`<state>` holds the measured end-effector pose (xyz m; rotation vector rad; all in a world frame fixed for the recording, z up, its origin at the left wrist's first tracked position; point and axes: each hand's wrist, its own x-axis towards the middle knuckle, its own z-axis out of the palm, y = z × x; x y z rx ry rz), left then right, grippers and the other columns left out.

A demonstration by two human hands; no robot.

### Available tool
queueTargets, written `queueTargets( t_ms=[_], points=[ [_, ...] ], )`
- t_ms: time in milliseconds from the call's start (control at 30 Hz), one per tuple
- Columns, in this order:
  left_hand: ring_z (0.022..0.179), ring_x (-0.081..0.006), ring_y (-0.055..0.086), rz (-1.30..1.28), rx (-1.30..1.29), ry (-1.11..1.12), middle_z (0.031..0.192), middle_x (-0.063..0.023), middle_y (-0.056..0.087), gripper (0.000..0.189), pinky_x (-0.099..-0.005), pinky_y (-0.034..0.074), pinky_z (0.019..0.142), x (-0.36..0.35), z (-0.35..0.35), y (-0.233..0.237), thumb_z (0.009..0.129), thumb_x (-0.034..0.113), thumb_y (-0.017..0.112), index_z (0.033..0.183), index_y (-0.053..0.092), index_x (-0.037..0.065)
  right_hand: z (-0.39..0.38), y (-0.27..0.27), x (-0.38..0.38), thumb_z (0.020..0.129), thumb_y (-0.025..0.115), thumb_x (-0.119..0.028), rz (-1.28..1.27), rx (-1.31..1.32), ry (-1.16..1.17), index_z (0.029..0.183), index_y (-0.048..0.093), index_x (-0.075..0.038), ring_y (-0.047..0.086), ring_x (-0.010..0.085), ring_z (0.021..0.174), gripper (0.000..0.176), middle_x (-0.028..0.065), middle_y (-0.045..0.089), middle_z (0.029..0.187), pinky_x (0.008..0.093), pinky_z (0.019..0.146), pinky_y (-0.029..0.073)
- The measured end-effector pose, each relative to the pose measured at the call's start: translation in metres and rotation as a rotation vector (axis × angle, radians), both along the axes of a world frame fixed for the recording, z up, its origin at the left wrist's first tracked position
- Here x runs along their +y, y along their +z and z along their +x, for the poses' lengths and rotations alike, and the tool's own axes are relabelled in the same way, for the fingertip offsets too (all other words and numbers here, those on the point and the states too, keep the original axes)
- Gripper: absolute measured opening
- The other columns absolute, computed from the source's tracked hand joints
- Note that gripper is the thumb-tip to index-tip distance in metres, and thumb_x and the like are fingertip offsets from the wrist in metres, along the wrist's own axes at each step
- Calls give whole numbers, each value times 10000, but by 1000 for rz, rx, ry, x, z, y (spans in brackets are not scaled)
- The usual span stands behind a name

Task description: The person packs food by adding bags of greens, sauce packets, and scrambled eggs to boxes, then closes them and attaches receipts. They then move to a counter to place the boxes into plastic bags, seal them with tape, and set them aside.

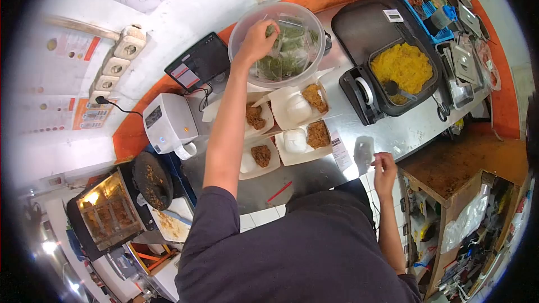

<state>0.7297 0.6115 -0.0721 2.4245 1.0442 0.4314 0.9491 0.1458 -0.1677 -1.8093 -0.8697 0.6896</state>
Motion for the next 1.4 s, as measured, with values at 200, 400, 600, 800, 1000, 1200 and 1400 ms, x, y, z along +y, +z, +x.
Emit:
queueTargets(
  t_ms=[200,400,600,800,1000,1200,1400],
  points=[
    [747,-109,534,-436,-521,205,907,-37,580,116,-337,448,602,-18,-22,28,857,106,664,964,641,67,3,51,41,981,573,-110,89,214,-81,954,640,19,589,100,721,148,68,643,932,243,669,474],
    [923,-100,512,-738,-1261,56,993,-12,529,152,-251,416,795,-111,-54,45,828,51,687,912,568,95,-50,131,161,946,635,-111,241,428,166,1049,649,29,627,125,791,175,96,659,985,256,686,520],
    [945,-106,471,-814,-1307,96,977,-8,480,295,-234,369,843,-208,-86,35,771,-40,746,853,511,118,-112,163,212,873,720,-70,-64,597,525,1016,638,22,624,90,692,189,59,669,824,246,582,511],
    [864,-97,449,-703,-1356,379,911,-9,461,365,-238,383,788,-241,-162,18,740,-70,763,791,469,139,-106,144,229,870,717,-77,-65,166,478,980,650,45,613,88,670,177,53,668,770,265,586,500],
    [815,-106,483,-751,-1481,328,887,-17,475,467,-233,412,722,-258,-196,9,722,-106,765,728,382,161,-119,114,217,859,706,-94,232,-568,502,1140,624,25,639,255,927,316,166,655,1030,357,813,501],
    [816,-136,557,-942,-1388,93,879,-48,529,480,-274,456,684,-271,-187,-13,721,-107,775,703,365,142,-190,115,189,865,723,-101,-60,479,901,1105,635,10,644,187,845,279,90,685,958,314,741,527],
    [865,-148,606,-709,-1296,695,922,-48,549,406,-278,495,736,-293,-231,-17,800,-54,743,735,385,127,-205,102,206,881,673,-48,-213,261,927,999,652,37,639,139,713,147,113,686,839,295,656,525]
  ],
)
